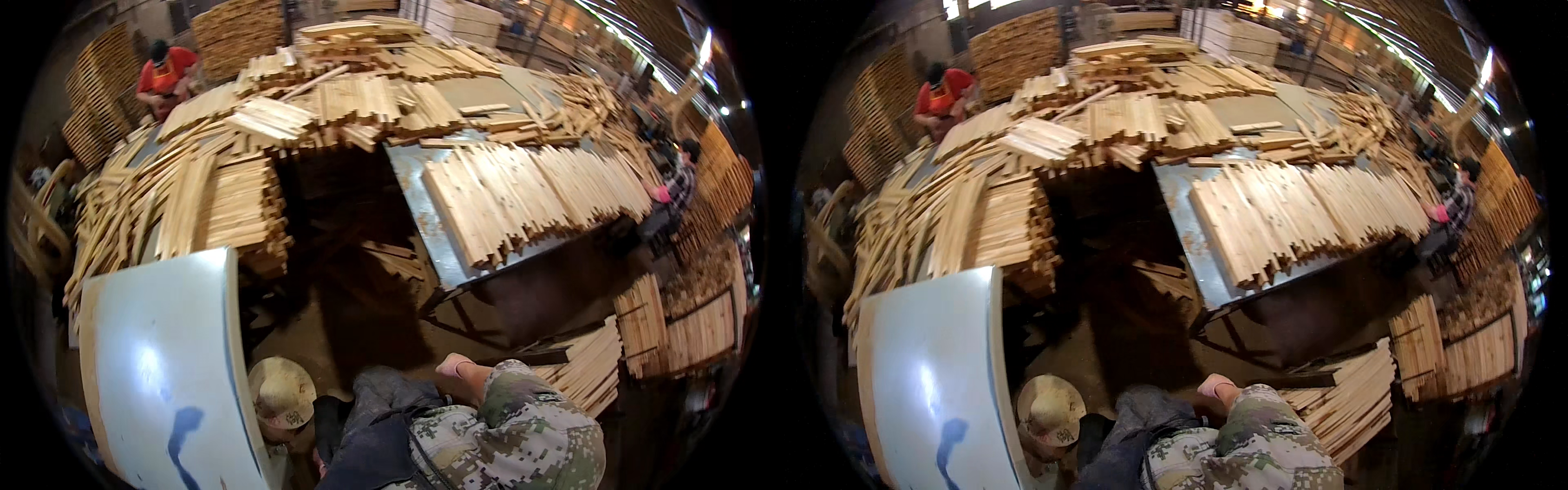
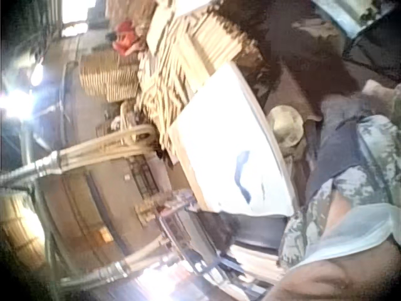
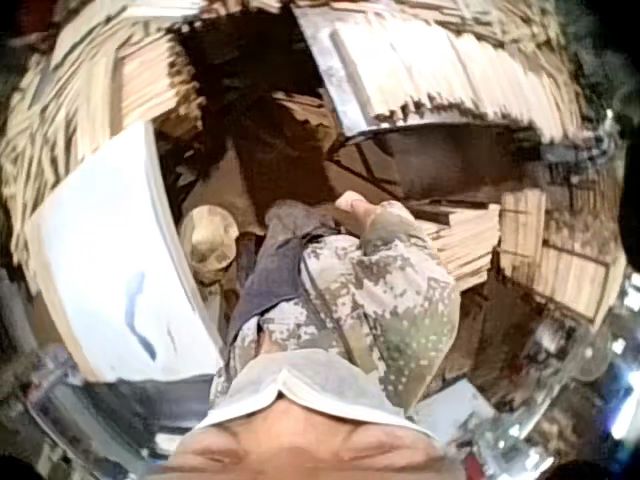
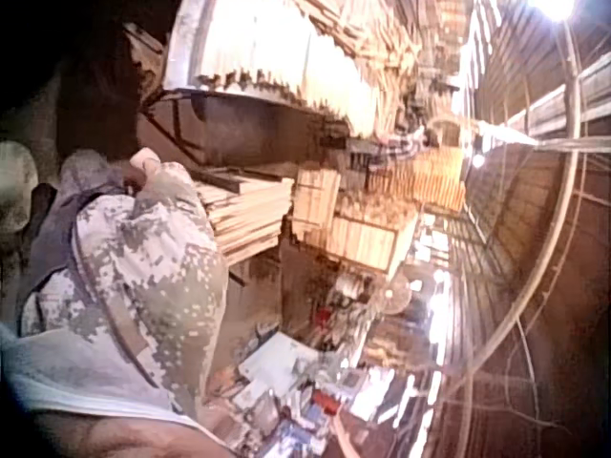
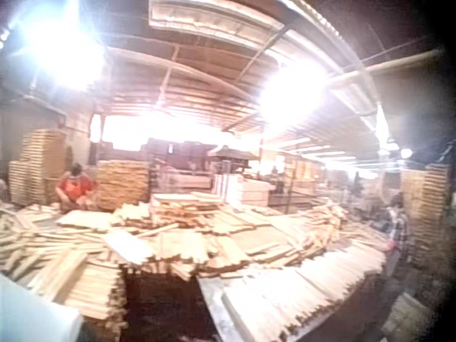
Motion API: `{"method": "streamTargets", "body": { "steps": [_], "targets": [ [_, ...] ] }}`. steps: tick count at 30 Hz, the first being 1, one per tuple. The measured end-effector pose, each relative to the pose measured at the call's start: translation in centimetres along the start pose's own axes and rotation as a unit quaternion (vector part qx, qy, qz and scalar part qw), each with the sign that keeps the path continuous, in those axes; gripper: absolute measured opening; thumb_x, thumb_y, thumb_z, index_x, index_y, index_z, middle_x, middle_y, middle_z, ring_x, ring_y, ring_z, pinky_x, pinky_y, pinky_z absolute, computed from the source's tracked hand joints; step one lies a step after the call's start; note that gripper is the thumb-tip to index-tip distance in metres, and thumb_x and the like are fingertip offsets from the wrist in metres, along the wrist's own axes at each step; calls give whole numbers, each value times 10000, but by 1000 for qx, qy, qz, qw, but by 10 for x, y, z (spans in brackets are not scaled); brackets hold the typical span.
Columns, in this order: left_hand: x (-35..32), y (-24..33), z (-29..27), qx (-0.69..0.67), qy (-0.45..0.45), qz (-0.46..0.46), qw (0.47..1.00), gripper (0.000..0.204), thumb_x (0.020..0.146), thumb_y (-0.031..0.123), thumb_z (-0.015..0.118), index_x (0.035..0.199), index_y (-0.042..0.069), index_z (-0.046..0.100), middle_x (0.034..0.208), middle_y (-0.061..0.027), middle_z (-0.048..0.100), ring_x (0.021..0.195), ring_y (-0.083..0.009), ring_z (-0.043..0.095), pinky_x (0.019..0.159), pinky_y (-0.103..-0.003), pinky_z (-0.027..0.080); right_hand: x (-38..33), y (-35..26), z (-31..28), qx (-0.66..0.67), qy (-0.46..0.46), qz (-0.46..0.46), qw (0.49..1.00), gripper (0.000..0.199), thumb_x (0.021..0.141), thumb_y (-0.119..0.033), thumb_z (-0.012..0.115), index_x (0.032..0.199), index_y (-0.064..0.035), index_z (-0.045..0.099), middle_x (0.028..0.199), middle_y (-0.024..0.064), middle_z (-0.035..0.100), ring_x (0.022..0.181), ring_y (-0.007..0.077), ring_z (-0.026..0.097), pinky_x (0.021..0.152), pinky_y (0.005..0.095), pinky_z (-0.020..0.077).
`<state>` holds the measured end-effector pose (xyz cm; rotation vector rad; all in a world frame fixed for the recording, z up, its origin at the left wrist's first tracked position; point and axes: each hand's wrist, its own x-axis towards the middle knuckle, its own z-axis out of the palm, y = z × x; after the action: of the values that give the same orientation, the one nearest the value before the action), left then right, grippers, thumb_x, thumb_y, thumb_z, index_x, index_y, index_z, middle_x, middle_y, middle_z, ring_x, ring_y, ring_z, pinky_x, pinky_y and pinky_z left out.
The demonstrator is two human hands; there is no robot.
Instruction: The person repeatedly picks up stacks of light-colored wooden planks from a table and places them onto a conveyor belt. The worker wears pink gloves and a camouflage shirt, handling the wood in a repetitive loop within a factory setting.
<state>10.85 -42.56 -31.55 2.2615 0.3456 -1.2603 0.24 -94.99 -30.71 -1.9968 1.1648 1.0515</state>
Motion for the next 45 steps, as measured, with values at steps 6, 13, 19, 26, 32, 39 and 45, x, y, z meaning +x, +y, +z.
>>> {"method": "streamTargets", "body": {
  "steps": [6,13,19,26,32,39,45],
  "targets": [
    [116,75,-42,321,-8,176,931,356,1044,346,564,1197,71,729,1199,-262,751,1109,-405,721,948,-480,564,4,12,-13,147,-49,-7,988,483,991,-483,657,1142,-47,799,1017,150,790,866,318,733,809,426,568],
    [196,200,-67,-180,76,-38,980,536,996,415,632,1253,-51,697,1198,-247,752,1171,-316,700,997,-482,527,11,-24,-16,143,-60,-50,987,479,1078,-399,453,1198,-63,772,1304,174,753,1223,389,687,1047,455,531],
    [238,363,-114,-199,29,61,978,632,958,404,703,1364,-81,694,1394,-225,719,1325,-305,656,1124,-422,480,93,-26,-40,-43,-118,-94,988,307,1017,-288,604,1112,-62,789,1184,167,791,1112,321,763,905,440,595],
    [251,535,-173,-56,-44,229,971,625,1007,420,691,1422,-47,667,1446,-244,688,1386,-373,624,1193,-399,442,173,-148,-195,400,-42,81,912,262,998,-219,711,1209,-81,785,834,83,707,731,222,685,657,378,546],
    [235,630,-210,-199,-119,259,938,560,1041,362,713,1470,8,656,1486,-151,683,1406,-270,606,1210,-352,420,160,-338,-330,465,-55,-23,883,112,1067,-196,649,981,-130,675,821,-45,571,635,95,533,539,267,421],
    [220,739,-302,-320,-87,317,888,492,1056,228,720,1480,-9,639,1469,-150,680,1378,-228,620,1182,-344,461,187,-516,-475,358,-103,-246,895,194,1055,-196,654,1197,-79,713,882,-25,594,740,85,535,636,247,433],
    [270,867,-381,-426,12,254,868,564,1064,236,713,1563,22,560,1508,-136,646,1382,-232,615,1160,-362,487,249,-686,-608,319,-114,-387,858,584,1044,-234,679,1545,41,558,1006,41,693,875,123,628,806,288,543]
  ]
}}
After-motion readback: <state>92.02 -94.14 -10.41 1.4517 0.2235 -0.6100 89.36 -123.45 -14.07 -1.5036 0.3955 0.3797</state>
